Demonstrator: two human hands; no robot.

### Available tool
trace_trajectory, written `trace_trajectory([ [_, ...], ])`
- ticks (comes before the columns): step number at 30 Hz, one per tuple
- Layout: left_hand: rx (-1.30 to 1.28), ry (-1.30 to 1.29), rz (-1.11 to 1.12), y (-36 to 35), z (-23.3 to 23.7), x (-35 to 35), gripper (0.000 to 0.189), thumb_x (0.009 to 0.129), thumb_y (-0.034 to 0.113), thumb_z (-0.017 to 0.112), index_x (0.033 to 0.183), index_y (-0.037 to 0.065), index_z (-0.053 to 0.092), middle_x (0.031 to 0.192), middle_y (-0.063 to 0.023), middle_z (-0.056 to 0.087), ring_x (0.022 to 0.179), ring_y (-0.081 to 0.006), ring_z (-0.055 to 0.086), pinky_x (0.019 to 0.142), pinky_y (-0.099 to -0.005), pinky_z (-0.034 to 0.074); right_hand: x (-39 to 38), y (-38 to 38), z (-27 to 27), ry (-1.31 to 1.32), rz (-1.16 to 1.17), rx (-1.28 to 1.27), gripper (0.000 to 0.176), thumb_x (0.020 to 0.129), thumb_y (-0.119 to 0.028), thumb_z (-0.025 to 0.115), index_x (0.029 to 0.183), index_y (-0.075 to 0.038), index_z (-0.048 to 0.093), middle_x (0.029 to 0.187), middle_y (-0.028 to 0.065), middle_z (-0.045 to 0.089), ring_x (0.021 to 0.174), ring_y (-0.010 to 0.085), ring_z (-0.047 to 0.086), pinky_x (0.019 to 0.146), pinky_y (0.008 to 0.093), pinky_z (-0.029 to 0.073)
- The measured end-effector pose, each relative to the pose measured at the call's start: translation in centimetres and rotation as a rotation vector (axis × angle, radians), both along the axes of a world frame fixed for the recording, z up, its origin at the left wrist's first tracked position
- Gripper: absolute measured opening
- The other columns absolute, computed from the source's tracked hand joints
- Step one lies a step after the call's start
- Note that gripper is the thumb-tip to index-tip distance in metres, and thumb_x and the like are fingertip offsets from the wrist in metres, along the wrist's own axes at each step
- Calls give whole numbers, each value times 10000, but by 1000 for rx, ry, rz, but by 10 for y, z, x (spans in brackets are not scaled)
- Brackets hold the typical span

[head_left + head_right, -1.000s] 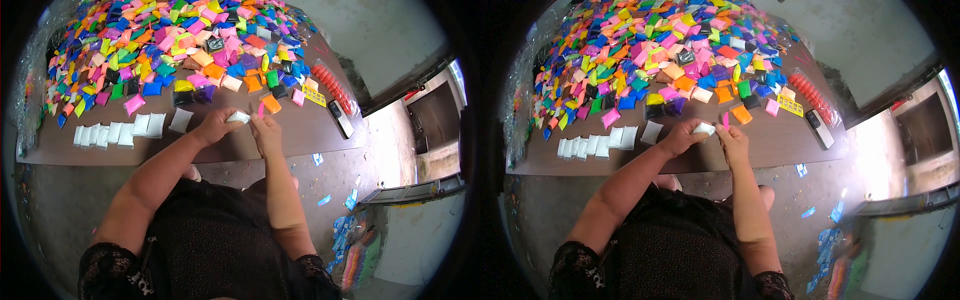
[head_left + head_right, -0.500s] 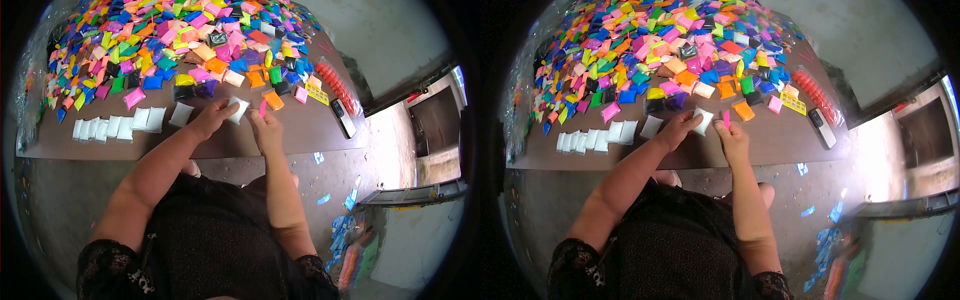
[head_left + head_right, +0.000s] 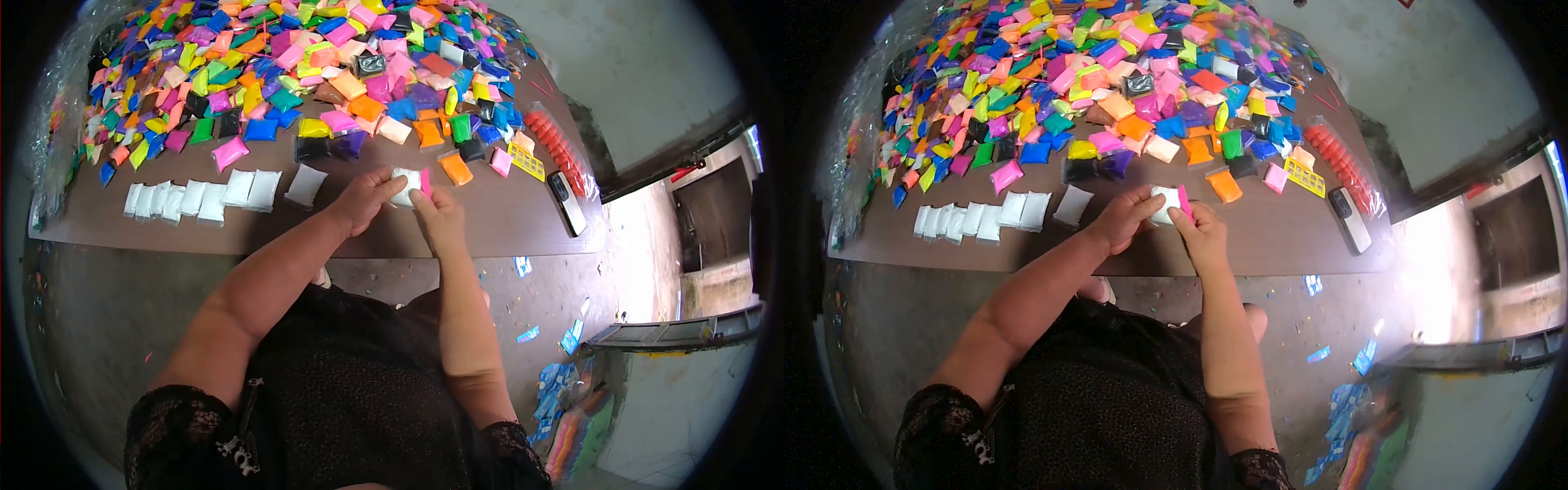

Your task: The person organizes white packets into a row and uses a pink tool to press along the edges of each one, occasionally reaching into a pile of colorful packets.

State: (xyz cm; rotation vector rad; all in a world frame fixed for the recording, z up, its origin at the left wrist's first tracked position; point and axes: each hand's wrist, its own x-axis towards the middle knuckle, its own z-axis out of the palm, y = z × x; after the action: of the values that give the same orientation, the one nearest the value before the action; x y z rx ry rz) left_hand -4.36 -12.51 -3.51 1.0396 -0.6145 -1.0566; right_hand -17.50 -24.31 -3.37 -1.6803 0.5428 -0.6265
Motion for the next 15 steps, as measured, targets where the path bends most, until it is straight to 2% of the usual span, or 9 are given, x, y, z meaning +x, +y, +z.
trace_trajectory([
  [4, 16, 47, 45, 1, 9, 2, 246, 964, 250, 602, 1149, 90, 627, 1012, 19, 640, 895, -71, 601, 800, -266, 501, -2, 1, 7, 44, 65, -164, 220, 835, -178, 735, 924, 20, 695, 784, 42, 592, 751, 131, 545, 687, 281, 440],
  [7, 27, 12, -7, 1, 10, 4, 248, 951, 219, 620, 1147, 66, 632, 1034, 3, 648, 909, -79, 611, 800, -267, 511, -1, -1, 3, 92, 39, -91, 215, 846, -179, 731, 921, 20, 693, 786, 37, 594, 744, 123, 540, 678, 276, 438],
  [9, 51, -62, -89, 5, 16, 0, 255, 938, 176, 634, 1157, 47, 633, 1066, -14, 656, 945, -89, 617, 799, -264, 522, 3, -2, -7, -41, -5, 101, 179, 856, -155, 721, 916, 11, 700, 795, 29, 600, 746, 106, 536, 678, 267, 437],
  [10, 52, -61, -89, 4, 13, 1, 255, 938, 176, 634, 1157, 47, 633, 1066, -14, 656, 945, -89, 617, 799, -264, 522, 1, -4, -11, -40, -5, 102, 179, 856, -155, 721, 916, 11, 700, 795, 29, 600, 746, 106, 536, 678, 267, 437],
  [12, 7, -112, -49, 5, 6, 3, 275, 933, 147, 635, 1180, 26, 625, 1088, -40, 662, 939, -99, 628, 796, -262, 532, -1, 1, 2, 73, -41, -99, 183, 867, -153, 721, 958, 5, 704, 806, 13, 609, 749, 84, 533, 674, 253, 433],
  [13, 7, -110, -49, 4, 4, 5, 275, 933, 147, 635, 1180, 26, 625, 1088, -40, 662, 939, -99, 628, 796, -262, 532, 0, 0, -1, 76, -41, -98, 183, 867, -153, 721, 958, 5, 704, 806, 13, 609, 749, 84, 533, 674, 253, 433],
  [15, 127, -200, -39, 3, 7, 8, 295, 914, 118, 653, 1190, 20, 623, 1077, -58, 669, 900, -105, 635, 769, -263, 532, 2, -1, -5, -201, -14, 393, 210, 886, -156, 713, 1009, 14, 693, 812, -8, 605, 754, 67, 532, 669, 228, 428],
])
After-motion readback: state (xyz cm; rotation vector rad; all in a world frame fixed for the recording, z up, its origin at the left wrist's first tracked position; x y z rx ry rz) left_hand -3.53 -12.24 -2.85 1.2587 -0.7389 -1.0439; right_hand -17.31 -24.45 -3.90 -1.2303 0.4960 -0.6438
